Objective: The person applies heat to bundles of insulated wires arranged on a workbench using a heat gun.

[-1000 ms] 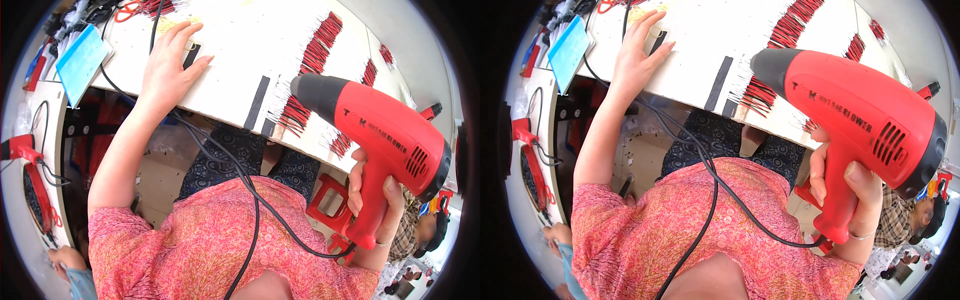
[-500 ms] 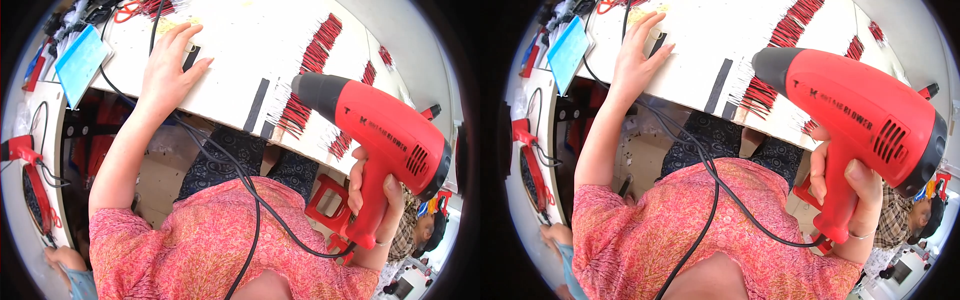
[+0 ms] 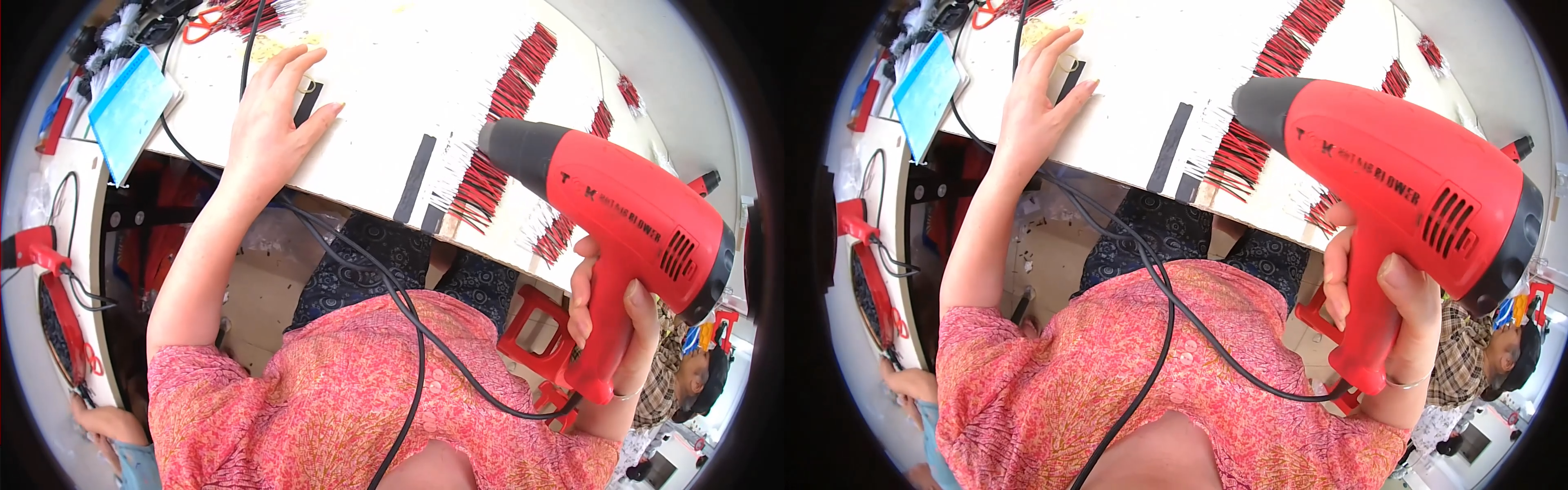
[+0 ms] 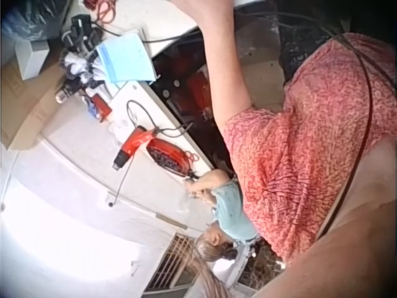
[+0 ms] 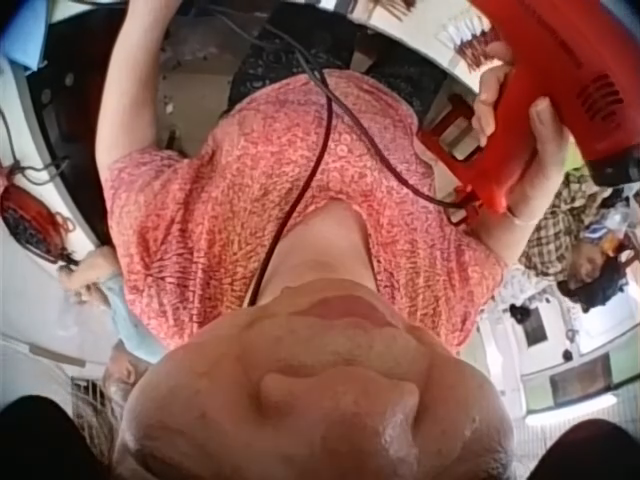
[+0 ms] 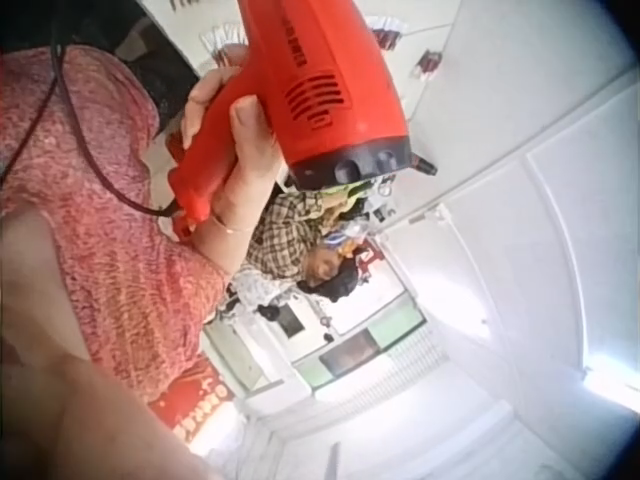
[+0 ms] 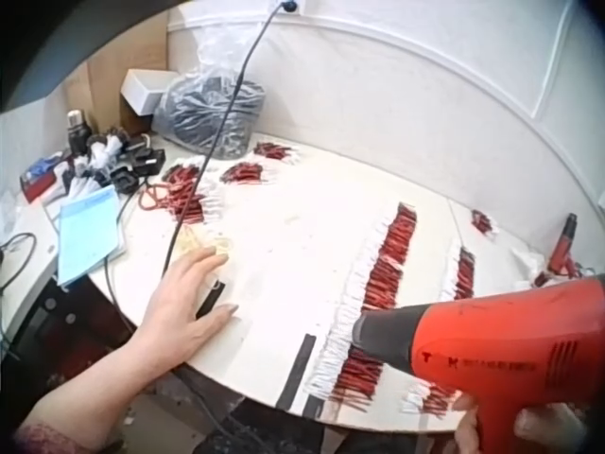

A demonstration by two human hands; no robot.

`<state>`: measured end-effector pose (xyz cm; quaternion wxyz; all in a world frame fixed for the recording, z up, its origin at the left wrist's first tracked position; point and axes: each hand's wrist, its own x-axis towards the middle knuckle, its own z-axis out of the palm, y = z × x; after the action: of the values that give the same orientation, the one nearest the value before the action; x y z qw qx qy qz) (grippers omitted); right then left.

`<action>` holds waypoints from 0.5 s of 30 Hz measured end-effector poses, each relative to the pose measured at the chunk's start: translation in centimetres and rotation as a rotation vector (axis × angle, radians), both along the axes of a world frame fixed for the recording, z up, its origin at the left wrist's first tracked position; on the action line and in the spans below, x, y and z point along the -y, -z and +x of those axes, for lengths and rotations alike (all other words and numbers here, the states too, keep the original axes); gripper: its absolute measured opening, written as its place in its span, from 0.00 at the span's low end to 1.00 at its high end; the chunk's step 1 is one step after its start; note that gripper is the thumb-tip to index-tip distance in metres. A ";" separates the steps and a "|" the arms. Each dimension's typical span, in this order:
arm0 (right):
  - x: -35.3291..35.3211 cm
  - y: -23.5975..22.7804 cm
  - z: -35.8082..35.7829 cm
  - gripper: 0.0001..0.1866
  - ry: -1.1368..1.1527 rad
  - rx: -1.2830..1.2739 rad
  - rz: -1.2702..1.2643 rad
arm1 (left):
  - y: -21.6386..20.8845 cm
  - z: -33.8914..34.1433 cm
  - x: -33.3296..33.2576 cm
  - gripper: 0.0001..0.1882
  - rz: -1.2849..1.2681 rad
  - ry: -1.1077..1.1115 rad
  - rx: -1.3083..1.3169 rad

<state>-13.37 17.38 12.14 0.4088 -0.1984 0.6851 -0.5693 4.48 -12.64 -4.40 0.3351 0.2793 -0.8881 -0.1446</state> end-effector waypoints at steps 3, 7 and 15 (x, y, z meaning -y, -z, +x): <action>-0.1 0.2 -0.4 0.35 0.032 -0.006 0.011 | -0.1 0.1 -0.1 0.30 0.008 -0.005 0.005; 0.6 0.2 -0.2 0.36 -0.023 0.043 0.039 | -0.2 0.0 -0.2 0.30 0.038 -0.007 0.009; 0.7 -0.1 -0.9 0.35 0.014 -0.031 0.042 | -0.2 0.0 -0.4 0.30 0.038 -0.023 0.027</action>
<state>-14.26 16.69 12.19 0.3982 -0.1939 0.7045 -0.5545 4.45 -12.26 -4.20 0.3196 0.2977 -0.8863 -0.1538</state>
